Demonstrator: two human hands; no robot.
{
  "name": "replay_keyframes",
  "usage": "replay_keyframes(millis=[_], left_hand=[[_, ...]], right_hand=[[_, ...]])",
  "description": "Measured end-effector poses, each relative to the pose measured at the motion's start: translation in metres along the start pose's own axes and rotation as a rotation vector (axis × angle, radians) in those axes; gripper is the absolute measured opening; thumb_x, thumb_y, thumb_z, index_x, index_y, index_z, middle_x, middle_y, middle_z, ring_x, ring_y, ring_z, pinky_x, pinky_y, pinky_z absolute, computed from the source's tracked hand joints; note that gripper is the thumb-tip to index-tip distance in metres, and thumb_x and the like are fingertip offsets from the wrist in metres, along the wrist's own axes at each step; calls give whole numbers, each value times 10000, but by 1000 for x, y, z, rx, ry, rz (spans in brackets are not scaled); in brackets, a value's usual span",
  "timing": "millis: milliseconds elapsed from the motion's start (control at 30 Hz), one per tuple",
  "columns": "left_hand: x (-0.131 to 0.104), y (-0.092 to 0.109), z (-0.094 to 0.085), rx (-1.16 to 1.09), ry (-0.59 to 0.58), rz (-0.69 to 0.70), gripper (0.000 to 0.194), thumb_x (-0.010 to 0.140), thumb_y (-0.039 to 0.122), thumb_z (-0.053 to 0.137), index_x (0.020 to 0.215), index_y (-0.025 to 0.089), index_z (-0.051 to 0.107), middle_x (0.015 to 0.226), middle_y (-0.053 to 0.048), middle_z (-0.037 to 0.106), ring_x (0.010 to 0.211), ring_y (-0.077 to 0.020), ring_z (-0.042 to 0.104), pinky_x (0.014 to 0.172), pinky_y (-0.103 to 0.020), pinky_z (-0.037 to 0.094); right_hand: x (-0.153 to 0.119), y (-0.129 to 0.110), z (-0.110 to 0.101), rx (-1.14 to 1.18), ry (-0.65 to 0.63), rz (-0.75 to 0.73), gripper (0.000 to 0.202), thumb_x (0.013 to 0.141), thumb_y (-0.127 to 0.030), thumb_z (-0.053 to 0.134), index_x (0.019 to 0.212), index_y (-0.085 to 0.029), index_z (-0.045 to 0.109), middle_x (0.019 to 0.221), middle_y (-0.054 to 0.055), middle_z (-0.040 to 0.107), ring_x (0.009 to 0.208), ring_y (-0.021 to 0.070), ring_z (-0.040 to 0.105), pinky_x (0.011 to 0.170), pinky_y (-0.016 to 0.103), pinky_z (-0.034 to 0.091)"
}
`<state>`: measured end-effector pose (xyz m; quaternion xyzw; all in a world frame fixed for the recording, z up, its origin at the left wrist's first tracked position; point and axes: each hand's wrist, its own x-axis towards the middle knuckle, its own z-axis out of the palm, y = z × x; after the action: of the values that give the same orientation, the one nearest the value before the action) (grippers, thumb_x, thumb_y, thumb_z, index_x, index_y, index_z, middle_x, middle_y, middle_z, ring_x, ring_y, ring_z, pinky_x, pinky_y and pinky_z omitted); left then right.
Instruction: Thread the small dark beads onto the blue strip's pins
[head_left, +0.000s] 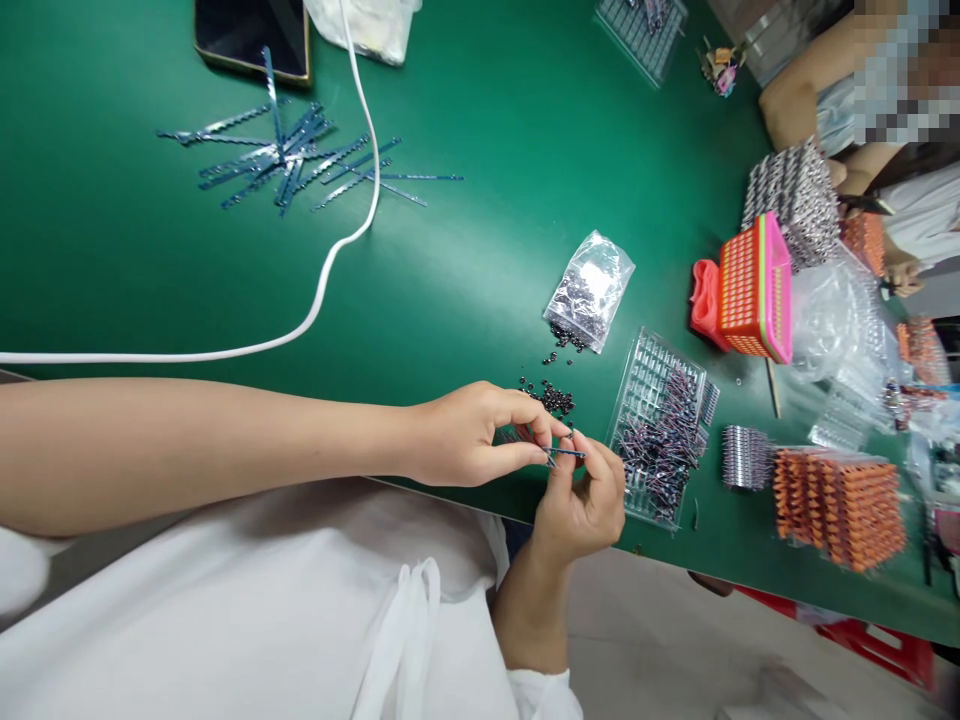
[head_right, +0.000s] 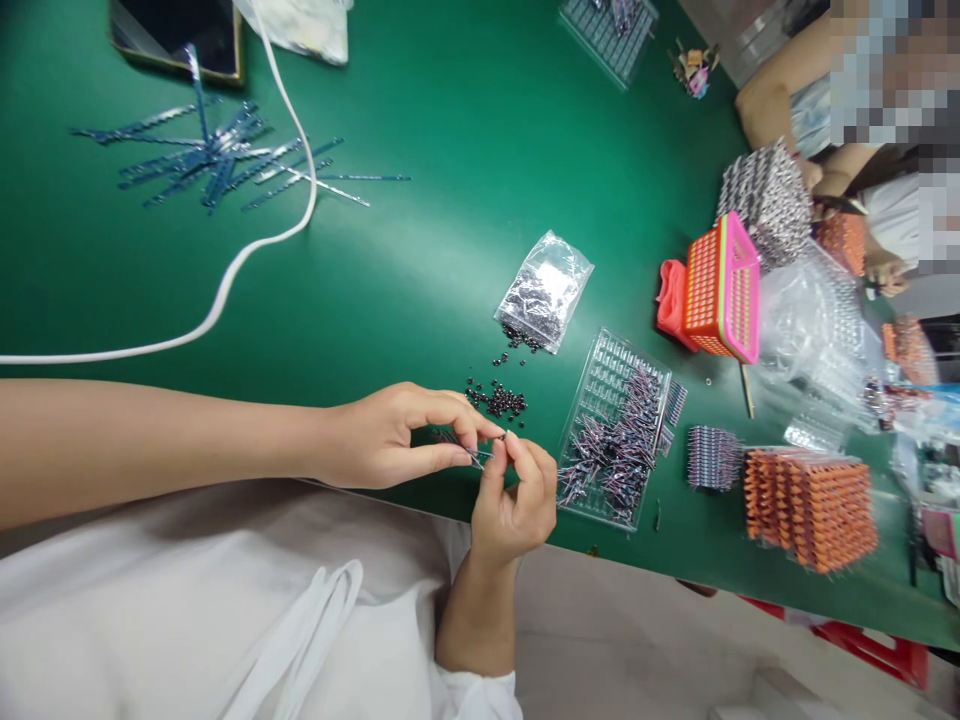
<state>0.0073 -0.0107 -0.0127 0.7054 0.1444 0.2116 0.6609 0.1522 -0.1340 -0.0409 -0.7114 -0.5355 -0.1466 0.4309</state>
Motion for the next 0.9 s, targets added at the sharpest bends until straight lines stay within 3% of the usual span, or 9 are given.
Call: replay_keyframes(millis=[300, 433, 667, 900], left_hand=[[1, 3, -1, -47, 1, -44, 58, 885, 213, 612, 880, 167, 647, 1112, -88, 759, 1022, -181, 697, 907, -286, 508], [2, 4, -2, -84, -6, -123, 119, 884, 273, 627, 908, 160, 659, 1120, -85, 756, 1021, -194, 697, 903, -303, 514], [4, 1, -1, -281, 29, -258, 225, 866, 354, 630, 923, 138, 657, 965, -85, 751, 889, -200, 700, 823, -319, 542], [6, 5, -2, -180, 97, -333, 204, 852, 370, 636, 847, 168, 663, 816, -16, 704, 749, -149, 620, 688, -257, 488]], right_hand=[[1, 2, 1, -28, -18, -79, 188, 846, -134, 708, 999, -233, 663, 868, 9, 705, 780, 133, 702, 683, 269, 585], [1, 1, 1, -18, -20, -71, 192, 841, -127, 708, 996, -227, 656, 862, 6, 700, 772, 123, 686, 689, 260, 567], [-3, 0, -2, 229, -78, 189, 74, 868, -158, 665, 927, -202, 674, 853, 21, 670, 758, 130, 648, 642, 267, 541], [-7, 3, -4, 366, -92, 324, 52, 878, -190, 651, 920, -202, 680, 841, 18, 638, 698, 120, 598, 594, 260, 495]])
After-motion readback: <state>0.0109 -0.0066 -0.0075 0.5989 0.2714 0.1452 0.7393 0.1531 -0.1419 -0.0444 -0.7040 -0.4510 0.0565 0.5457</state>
